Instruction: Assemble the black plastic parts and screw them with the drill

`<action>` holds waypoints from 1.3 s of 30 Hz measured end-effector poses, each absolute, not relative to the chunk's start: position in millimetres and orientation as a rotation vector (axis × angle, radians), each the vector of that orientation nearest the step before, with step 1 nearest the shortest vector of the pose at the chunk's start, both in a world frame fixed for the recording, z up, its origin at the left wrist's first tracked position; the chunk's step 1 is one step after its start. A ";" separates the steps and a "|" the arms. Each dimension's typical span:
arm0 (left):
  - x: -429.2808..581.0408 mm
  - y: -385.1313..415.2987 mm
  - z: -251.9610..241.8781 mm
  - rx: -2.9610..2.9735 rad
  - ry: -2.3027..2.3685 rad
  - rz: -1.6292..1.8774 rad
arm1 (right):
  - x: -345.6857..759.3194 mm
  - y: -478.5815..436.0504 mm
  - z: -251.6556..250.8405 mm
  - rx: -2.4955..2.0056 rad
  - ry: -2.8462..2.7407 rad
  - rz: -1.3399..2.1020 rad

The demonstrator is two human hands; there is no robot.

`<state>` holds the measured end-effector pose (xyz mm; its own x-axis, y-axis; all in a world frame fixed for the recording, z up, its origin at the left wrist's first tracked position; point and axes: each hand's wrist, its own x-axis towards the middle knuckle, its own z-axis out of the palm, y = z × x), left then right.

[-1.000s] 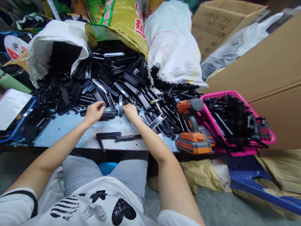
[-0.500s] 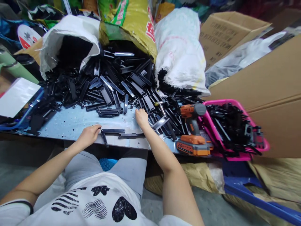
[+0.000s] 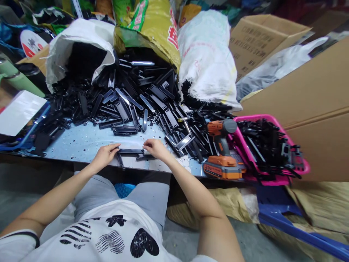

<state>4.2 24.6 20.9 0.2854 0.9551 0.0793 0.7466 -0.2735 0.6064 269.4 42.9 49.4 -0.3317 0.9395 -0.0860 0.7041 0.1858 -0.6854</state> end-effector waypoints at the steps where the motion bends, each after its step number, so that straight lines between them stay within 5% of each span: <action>1: 4.2 24.4 20.7 2.103 1.522 0.614 | 267.5 40.4 53.0 -1.568 -2.184 0.842; 8: 7.8 19.2 17.0 2.155 1.543 0.633 | 252.4 41.8 64.7 -1.498 -2.651 0.513; 21: 10.0 9.5 14.9 2.042 1.671 0.757 | 256.7 30.8 42.3 -1.315 -2.552 0.341; 28: 29.1 -23.1 18.7 1.934 1.898 0.039 | 192.0 26.4 14.3 -0.815 -2.579 0.376; 39: 47.0 -23.3 7.2 1.978 1.996 0.118 | 192.2 28.1 -18.1 -0.946 -2.491 0.365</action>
